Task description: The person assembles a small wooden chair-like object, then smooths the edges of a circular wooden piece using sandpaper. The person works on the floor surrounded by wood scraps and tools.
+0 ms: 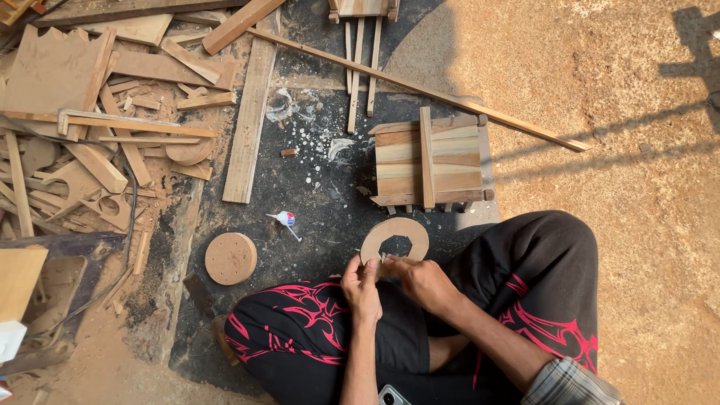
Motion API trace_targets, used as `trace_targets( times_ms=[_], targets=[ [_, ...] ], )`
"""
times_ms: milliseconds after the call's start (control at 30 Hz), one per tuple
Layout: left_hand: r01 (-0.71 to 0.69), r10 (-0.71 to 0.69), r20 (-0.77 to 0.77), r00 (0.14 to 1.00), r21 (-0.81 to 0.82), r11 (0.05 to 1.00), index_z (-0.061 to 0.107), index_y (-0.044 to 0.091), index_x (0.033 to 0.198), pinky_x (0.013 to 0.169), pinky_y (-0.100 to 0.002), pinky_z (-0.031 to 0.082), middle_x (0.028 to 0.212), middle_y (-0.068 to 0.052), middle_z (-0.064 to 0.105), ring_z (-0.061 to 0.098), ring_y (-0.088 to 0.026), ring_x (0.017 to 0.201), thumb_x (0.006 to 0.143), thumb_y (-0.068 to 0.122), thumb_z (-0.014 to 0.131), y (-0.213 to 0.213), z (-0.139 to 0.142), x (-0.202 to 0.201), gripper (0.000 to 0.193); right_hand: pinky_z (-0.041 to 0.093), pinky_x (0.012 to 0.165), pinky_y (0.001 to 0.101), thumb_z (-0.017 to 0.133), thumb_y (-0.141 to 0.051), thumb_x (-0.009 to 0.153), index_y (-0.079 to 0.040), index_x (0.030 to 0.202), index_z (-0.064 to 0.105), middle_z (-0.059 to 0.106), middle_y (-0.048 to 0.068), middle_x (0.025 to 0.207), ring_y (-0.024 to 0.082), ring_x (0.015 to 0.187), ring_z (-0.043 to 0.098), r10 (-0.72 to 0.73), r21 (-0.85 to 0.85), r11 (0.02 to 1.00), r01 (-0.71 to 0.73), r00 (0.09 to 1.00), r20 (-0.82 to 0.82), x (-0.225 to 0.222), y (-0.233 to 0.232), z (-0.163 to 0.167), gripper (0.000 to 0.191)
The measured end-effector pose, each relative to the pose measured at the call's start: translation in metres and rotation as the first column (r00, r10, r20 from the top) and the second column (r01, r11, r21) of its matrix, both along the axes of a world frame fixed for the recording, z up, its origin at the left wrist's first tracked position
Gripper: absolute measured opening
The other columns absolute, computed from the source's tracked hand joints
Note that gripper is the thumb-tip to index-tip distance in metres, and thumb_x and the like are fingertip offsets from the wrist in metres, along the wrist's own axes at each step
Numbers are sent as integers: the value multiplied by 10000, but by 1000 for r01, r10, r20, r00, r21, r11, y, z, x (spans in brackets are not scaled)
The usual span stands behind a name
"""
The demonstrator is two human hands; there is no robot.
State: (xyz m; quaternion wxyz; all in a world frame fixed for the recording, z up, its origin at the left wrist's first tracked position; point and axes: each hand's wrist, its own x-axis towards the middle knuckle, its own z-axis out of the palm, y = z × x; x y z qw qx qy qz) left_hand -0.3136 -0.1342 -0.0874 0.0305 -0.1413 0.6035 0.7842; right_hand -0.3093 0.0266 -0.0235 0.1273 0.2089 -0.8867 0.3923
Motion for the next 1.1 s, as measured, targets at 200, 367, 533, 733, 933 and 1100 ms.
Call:
trace_targets(
  times_ms=[200,367,533,733,933,1100],
  targets=[
    [-45,46,0,999,-227,973,681,-32,1229,842,-304,567,1091,-106,745,689,-160,948,980,98,660,6,1,0,282,616,633,332,630,4,919,-4,1239,725,791,197,948,219,674,798,-148,-142,927,348,684,714,2,-20,-18,334],
    [-76,75,-15,997,-219,973,694,-36,1213,835,-312,566,1088,-115,747,688,-167,943,983,106,666,5,0,0,272,577,723,393,644,-14,973,8,1235,693,730,242,1099,370,903,703,-92,-378,879,290,882,461,1,-16,-24,267],
    [-132,108,-89,990,-330,935,687,-42,1220,851,-311,554,1092,-104,725,684,-170,956,958,75,669,2,3,0,288,608,610,385,681,51,758,60,1158,705,729,261,1186,327,806,763,-68,240,971,21,980,187,10,-8,-22,401],
    [-115,27,-163,986,-558,822,701,-27,1181,798,-323,563,1031,-99,717,697,-172,922,955,78,696,4,0,-1,249,597,619,381,665,-76,968,-37,1175,753,808,201,1059,319,770,759,-125,-248,844,476,623,772,4,-32,-33,228],
    [-147,96,-143,985,-406,902,715,-30,1194,809,-319,558,1044,-124,726,696,-205,918,958,67,680,2,0,-2,258,566,483,374,691,26,680,38,1074,756,754,222,1155,297,648,742,-83,275,961,34,983,167,2,-11,-29,400],
    [-144,77,-142,987,-566,812,710,-12,1181,742,-308,575,1029,-102,727,714,-192,865,961,98,676,2,1,-3,248,547,578,422,671,-56,964,-48,1166,779,804,204,986,406,721,658,-27,-277,800,532,493,869,-5,-22,-30,229]
  ],
)
